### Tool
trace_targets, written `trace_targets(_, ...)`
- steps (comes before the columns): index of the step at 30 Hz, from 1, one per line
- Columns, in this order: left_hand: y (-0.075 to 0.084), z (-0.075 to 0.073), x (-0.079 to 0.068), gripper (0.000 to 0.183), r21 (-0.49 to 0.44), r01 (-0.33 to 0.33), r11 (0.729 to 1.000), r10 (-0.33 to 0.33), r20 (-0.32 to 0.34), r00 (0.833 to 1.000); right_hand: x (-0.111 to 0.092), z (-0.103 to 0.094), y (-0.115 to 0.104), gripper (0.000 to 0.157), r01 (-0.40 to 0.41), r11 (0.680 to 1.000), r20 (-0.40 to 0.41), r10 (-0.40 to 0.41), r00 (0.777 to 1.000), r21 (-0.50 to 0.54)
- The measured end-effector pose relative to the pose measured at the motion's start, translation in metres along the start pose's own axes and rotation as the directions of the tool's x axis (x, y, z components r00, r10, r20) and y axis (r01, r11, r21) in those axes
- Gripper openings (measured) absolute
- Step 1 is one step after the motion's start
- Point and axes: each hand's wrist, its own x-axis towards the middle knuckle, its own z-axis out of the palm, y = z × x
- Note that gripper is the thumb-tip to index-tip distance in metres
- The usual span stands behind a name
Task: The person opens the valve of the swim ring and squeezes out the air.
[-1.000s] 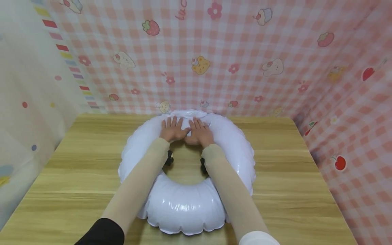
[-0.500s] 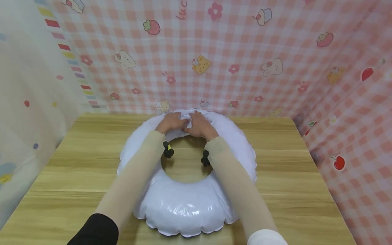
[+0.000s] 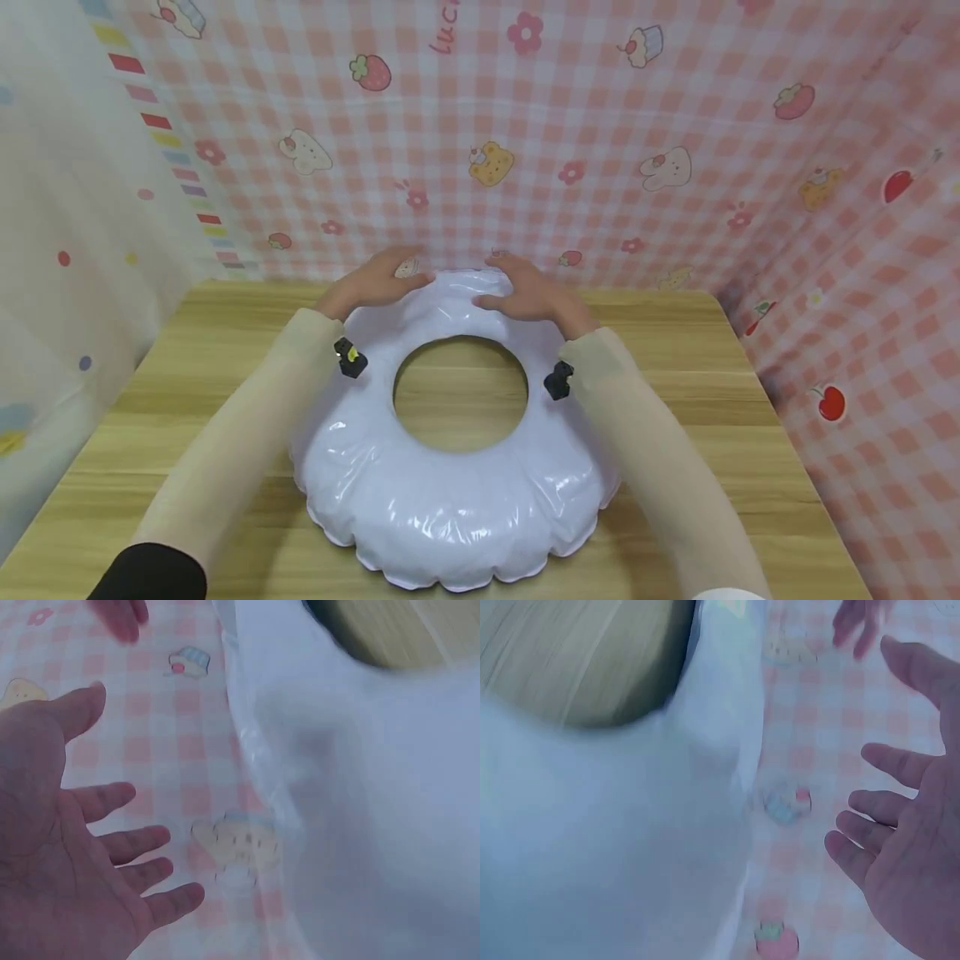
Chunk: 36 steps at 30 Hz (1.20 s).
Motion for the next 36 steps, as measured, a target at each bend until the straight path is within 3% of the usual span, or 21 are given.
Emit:
trace_targets(5, -0.019, -0.011, -0.026, 0.079, 0.037, -0.044, 0.998, 0.043, 0.013, 0.999, -0.023, -0.011, 0.02, 0.08, 0.013, 1.0, 0.004, -0.012, 1.0, -0.023)
trace_targets(9, -0.034, -0.013, -0.053, 0.08, 0.049, -0.045, 0.998, 0.044, 0.024, 0.999, -0.041, -0.007, 0.038, 0.082, 0.033, 0.998, 0.013, -0.032, 0.999, -0.052)
trace_targets(15, -0.056, 0.0, -0.085, 0.083, 0.065, -0.047, 0.997, 0.044, 0.038, 0.998, -0.068, 0.005, 0.062, 0.09, 0.085, 0.992, 0.032, -0.082, 0.996, -0.092)
trace_targets(19, -0.062, 0.014, -0.101, 0.083, 0.067, -0.069, 0.995, 0.069, 0.009, 0.998, -0.08, 0.016, 0.073, 0.093, 0.117, 0.987, 0.023, -0.115, 0.993, -0.113)
trace_targets(24, -0.065, 0.031, -0.111, 0.081, 0.111, -0.088, 0.99, 0.086, 0.017, 0.996, -0.089, 0.03, 0.08, 0.094, 0.176, 0.966, 0.022, -0.175, 0.984, -0.19)
trace_targets(28, -0.074, 0.045, -0.114, 0.084, 0.161, -0.071, 0.984, 0.063, 0.049, 0.997, -0.092, 0.04, 0.084, 0.096, 0.196, 0.949, 0.043, -0.192, 0.98, -0.247)
trace_targets(36, -0.081, 0.06, -0.119, 0.086, 0.204, -0.044, 0.978, 0.031, 0.07, 0.997, -0.092, 0.055, 0.093, 0.1, 0.187, 0.943, 0.048, -0.18, 0.982, -0.277)
